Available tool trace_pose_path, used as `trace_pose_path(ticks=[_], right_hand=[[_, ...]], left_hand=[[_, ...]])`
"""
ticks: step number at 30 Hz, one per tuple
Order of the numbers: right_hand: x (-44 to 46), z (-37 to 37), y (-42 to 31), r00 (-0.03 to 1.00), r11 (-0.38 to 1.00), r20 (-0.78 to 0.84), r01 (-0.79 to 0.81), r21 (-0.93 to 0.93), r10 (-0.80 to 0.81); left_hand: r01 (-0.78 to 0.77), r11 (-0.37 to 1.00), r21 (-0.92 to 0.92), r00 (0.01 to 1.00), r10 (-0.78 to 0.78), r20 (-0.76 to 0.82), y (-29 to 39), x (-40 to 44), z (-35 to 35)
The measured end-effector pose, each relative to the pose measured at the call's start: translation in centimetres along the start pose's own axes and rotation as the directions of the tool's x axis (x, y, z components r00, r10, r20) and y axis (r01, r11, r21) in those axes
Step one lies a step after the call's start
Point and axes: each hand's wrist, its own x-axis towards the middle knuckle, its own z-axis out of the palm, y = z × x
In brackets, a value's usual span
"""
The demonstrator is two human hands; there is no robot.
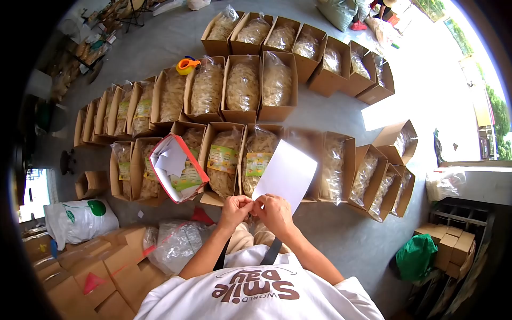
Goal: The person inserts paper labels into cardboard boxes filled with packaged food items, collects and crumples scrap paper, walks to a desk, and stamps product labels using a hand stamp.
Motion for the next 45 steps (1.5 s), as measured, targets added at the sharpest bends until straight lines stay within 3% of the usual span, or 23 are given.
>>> trace_pose_path(ticks=[2, 3, 5, 6, 7, 8, 9, 11, 12, 13, 15, 16, 18, 21, 26, 31, 33, 35, 37, 39, 42, 43, 45], right_hand=[[0.4, 1.1, 0.8, 0.992, 0.977, 0.049, -0.119, 0.175, 0.112], [0.6, 1.2, 0.8, 0.993, 0.978, 0.05, -0.116, 0.173, 0.109], [1.4, 1.0, 1.3, 0.917, 0.834, 0.275, -0.382, 0.397, 0.289], [1.9, 1.9, 3.2, 0.826, 0.637, 0.427, -0.558, 0.532, 0.367], [2.5, 2.1, 4.3, 0.771, 0.506, 0.503, -0.636, 0.582, 0.391], [3.0, 2.8, 5.1, 0.757, 0.634, 0.509, -0.637, 0.439, 0.409], [3.2, 3.1, 5.4, 0.743, 0.734, 0.511, -0.62, 0.279, 0.433], [2.4, 4.2, 4.0, 0.95, 0.974, 0.219, -0.222, -0.031, 0.224], [2.7, 3.3, 1.5, 0.951, 0.966, 0.186, -0.229, -0.118, 0.248], [2.8, 3.7, 0.9, 0.962, 0.968, 0.178, -0.173, -0.179, 0.205], [2.0, 3.7, -1.6, 0.993, 0.994, -0.106, 0.046, -0.099, -0.057], [1.6, 3.1, -2.7, 0.993, 0.994, -0.107, 0.044, -0.101, -0.055], [0.9, 2.4, -4.2, 0.974, 0.974, 0.014, 0.225, -0.037, -0.225], [0.4, 2.1, -4.6, 0.954, 0.939, 0.062, 0.299, -0.171, -0.292], [0.9, 2.3, -3.4, 0.925, 0.901, 0.003, 0.371, -0.225, -0.38], [0.8, 1.6, -5.0, 0.961, 0.957, -0.072, 0.255, -0.141, -0.267], [0.4, 1.5, -5.1, 0.954, 0.93, -0.007, 0.292, -0.223, -0.301], [-0.1, 2.2, -4.2, 0.943, 0.912, -0.004, 0.322, -0.253, -0.334], [-0.7, 2.1, -4.3, 0.945, 0.938, 0.017, 0.326, -0.117, -0.326], [-1.3, 1.9, -4.6, 0.963, 0.959, -0.013, 0.266, -0.093, -0.269], [-1.7, 1.5, -4.1, 0.97, 0.971, -0.046, 0.238, -0.013, -0.239], [-1.6, 1.0, -4.1, 0.963, 0.968, -0.129, 0.243, 0.053, -0.235], [-1.3, 0.0, -3.6, 0.951, 0.959, -0.209, 0.255, 0.121, -0.226]], left_hand=[[0.15, 0.989, 0.013, 0.988, -0.151, 0.02, 1.5, -0.6, -0.9], [0.148, 0.989, 0.011, 0.989, -0.148, 0.019, 1.2, -0.7, -1.6], [0.153, 0.957, -0.248, 0.98, -0.114, 0.166, 0.3, -1.1, -3.2], [0.149, 0.956, -0.253, 0.98, -0.11, 0.165, 0.5, -1.6, -3.9], [0.19, 0.876, -0.443, 0.967, -0.088, 0.24, 1.0, -2.3, -4.7], [0.238, 0.759, -0.606, 0.949, -0.049, 0.311, 1.2, -2.8, -5.3], [0.24, 0.758, -0.607, 0.947, -0.047, 0.317, 0.2, -3.2, -5.7], [0.292, 0.519, -0.803, 0.956, -0.17, 0.239, -2.6, -3.3, -6.3], [0.283, 0.501, -0.818, 0.959, -0.16, 0.234, -2.4, -3.6, -6.3], [0.292, 0.499, -0.816, 0.956, -0.16, 0.245, -2.5, -3.5, -6.3], [0.23, 0.478, -0.848, 0.973, -0.102, 0.206, -2.7, -3.4, -6.7], [0.209, 0.46, -0.863, 0.978, -0.075, 0.196, -2.7, -3.4, -6.8], [0.184, 0.483, -0.856, 0.983, -0.099, 0.155, -1.8, -3.4, -6.6], [0.163, 0.512, -0.843, 0.986, -0.115, 0.121, -0.4, -2.9, -6.5], [0.19, 0.542, -0.819, 0.978, -0.03, 0.207, 1.0, -2.6, -6.4], [0.207, 0.602, -0.771, 0.975, -0.059, 0.215, 2.9, -2.8, -6.2], [0.271, 0.679, -0.682, 0.934, -0.014, 0.357, 3.1, -3.0, -6.2], [0.302, 0.703, -0.644, 0.939, -0.104, 0.327, 4.0, -3.8, -5.8], [0.32, 0.742, -0.589, 0.931, -0.131, 0.342, 4.0, -4.4, -6.2], [0.324, 0.785, -0.527, 0.929, -0.158, 0.335, 3.8, -4.8, -6.7], [0.286, 0.872, -0.396, 0.85, -0.041, 0.525, 3.3, -5.5, -7.3], [0.288, 0.873, -0.394, 0.849, -0.043, 0.526, 2.9, -5.6, -7.2], [0.366, 0.92, -0.136, 0.739, -0.199, 0.643, 1.8, -5.6, -7.2]])
